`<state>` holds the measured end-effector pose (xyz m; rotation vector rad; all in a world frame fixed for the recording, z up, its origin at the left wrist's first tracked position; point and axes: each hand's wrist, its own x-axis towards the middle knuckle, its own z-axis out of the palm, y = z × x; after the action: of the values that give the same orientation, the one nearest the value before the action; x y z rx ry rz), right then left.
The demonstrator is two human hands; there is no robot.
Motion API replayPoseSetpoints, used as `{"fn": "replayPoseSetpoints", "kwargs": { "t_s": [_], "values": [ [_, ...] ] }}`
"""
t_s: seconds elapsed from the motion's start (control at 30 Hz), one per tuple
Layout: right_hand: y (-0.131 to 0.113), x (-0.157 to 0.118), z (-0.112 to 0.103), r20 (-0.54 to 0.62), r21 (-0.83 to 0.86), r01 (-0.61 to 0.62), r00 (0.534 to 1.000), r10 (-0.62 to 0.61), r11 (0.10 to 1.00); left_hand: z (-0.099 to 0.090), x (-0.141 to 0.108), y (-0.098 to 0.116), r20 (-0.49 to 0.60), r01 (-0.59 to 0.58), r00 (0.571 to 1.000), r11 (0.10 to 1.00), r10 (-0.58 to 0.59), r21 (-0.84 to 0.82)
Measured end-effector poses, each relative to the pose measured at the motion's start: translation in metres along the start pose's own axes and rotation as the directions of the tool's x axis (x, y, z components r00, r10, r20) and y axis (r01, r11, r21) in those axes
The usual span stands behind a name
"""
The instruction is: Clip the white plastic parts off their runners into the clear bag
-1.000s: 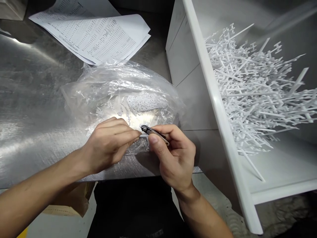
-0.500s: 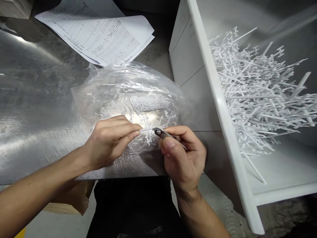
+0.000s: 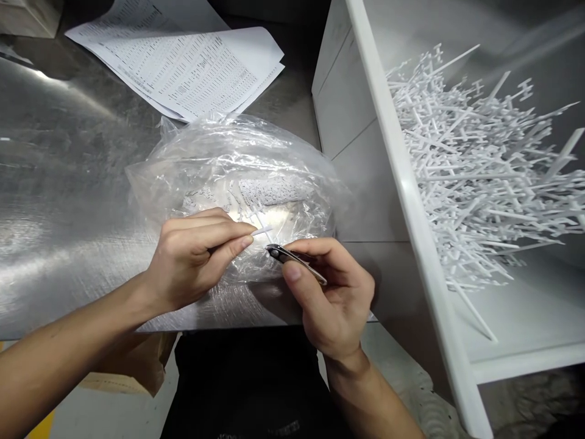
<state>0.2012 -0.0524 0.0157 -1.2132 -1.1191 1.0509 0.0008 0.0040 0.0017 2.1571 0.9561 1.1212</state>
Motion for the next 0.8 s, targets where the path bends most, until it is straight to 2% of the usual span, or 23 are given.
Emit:
{"fn": "replayPoseSetpoints", "kwargs": {
  "t_s": [0.17, 0.4, 0.57, 0.67, 0.8],
  "values": [
    [0.0032, 0.0012, -0.0005, 0.011, -0.001, -0.013, 1.000, 0.013, 1.000, -0.0001, -0.0005, -0.0001, -0.008, -0.003, 1.000, 0.997, 0.004, 0.077],
    [0.0060, 0.0047, -0.0004, -0.021, 0.077, -0.108, 0.994, 0.110, 0.991, -0.0010, 0.0023, -0.0002, 0.029, -0.001, 1.000, 0.994, -0.002, 0.113],
    [0.0086, 0.0038, -0.0016, -0.125, 0.030, -0.056, 0.990, 0.060, 0.998, -0.0024, 0.0026, -0.0004, 0.028, 0.013, 1.000, 0.999, -0.014, 0.039],
    [0.0049, 0.0048, -0.0004, -0.112, -0.046, -0.047, 0.993, 0.042, 0.998, -0.0027, 0.0020, 0.0003, 0.006, 0.020, 1.000, 1.000, -0.020, -0.003],
    [0.0016, 0.0063, 0.0021, -0.114, -0.064, -0.019, 0.993, 0.011, 0.998, -0.0017, 0.0002, 0.0005, -0.023, 0.010, 1.000, 1.000, -0.011, -0.023]
  ]
}}
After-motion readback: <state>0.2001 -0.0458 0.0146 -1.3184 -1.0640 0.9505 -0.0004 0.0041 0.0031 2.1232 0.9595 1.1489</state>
